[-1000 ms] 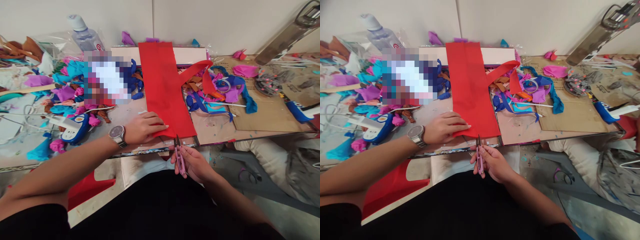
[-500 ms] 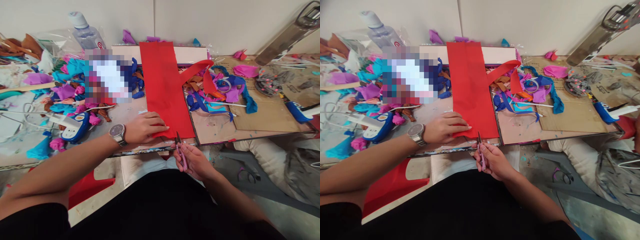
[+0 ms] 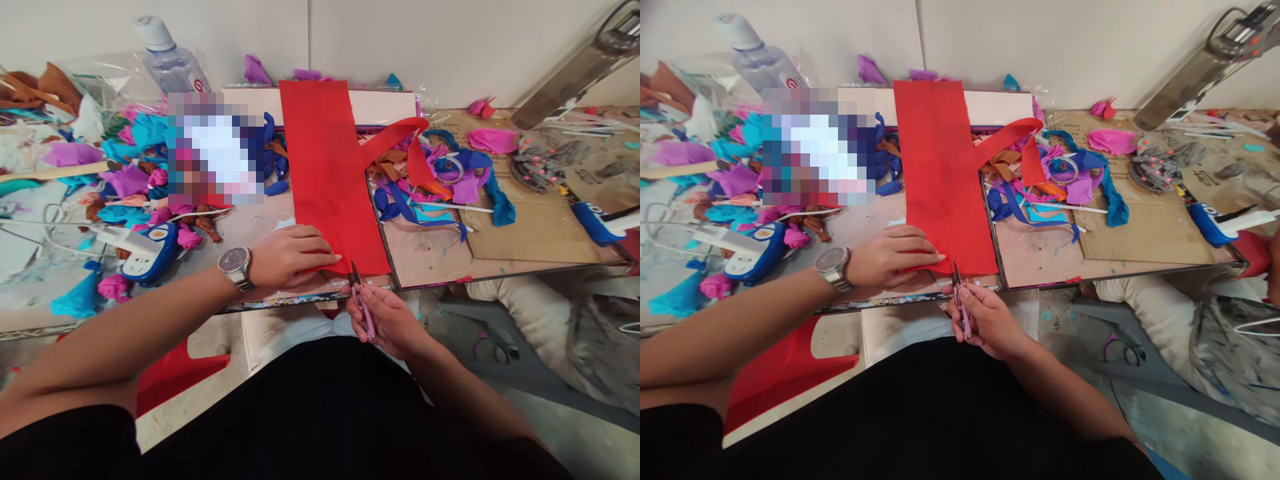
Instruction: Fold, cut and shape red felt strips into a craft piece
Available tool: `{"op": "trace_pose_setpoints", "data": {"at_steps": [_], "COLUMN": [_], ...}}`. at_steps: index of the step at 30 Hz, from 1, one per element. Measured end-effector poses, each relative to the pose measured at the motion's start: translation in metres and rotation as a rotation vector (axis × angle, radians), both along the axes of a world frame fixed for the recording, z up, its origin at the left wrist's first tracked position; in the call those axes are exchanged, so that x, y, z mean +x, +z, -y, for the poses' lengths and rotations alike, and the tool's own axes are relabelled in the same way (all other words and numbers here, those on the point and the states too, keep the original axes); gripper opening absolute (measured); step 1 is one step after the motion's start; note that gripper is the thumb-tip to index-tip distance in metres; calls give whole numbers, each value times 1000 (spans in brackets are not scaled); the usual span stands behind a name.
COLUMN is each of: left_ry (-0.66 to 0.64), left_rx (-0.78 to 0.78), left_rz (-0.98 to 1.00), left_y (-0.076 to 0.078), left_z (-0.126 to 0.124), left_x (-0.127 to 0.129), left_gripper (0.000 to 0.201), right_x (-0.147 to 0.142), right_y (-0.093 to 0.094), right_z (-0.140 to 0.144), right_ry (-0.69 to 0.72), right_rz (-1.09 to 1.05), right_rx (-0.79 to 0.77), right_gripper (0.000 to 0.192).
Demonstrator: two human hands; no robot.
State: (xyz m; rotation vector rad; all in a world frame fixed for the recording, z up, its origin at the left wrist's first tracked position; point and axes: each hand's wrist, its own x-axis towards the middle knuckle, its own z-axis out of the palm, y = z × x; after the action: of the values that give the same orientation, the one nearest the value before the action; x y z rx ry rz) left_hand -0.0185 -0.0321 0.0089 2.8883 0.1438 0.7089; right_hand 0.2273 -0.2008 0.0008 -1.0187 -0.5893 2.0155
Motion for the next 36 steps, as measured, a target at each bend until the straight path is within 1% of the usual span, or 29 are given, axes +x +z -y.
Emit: {"op": "trace_pose_setpoints", "data": {"at_steps": [4, 8, 12, 16, 19, 22, 26, 29, 32, 34, 36], "left_ry": [-3, 14, -14, -10, 32, 86, 175, 261, 275, 263, 254], "left_rx": [1, 15, 26, 8, 21, 26, -7, -16, -53, -85, -105], "left_rz": [27, 11, 28, 67, 89, 57, -32, -88, -77, -49, -18], "left_y": [1, 2, 2, 3, 5, 4, -4, -10, -11, -9, -6], "left_z": [1, 1, 0, 1, 2, 2, -2, -5, -7, -7, -7], "left_x": [0, -1, -1, -1, 0, -1, -1, 0, -1, -1, -2], "left_gripper": [37, 36, 38, 40, 39, 40, 47, 52, 49, 50, 50], "right_x": [-2, -3, -5, -3, 0, 5, 9, 8, 7, 8, 11], "right_y": [-2, -2, -3, -4, -3, -1, 0, 1, 1, 3, 7], "right_z": [2, 2, 1, 3, 8, 14, 20, 21, 22, 21, 20], "right_ry": [3, 2, -7, -9, -10, 4, 50, 83, 82, 70, 28], "right_rz": [3, 1, 4, 2, -33, -48, -81, -89, -83, -61, 1], "right_rx": [-4, -2, 3, -3, 21, 9, -62, -70, -19, 63, 174], "right_gripper": [44, 45, 46, 42, 40, 37, 32, 37, 40, 38, 37]}}
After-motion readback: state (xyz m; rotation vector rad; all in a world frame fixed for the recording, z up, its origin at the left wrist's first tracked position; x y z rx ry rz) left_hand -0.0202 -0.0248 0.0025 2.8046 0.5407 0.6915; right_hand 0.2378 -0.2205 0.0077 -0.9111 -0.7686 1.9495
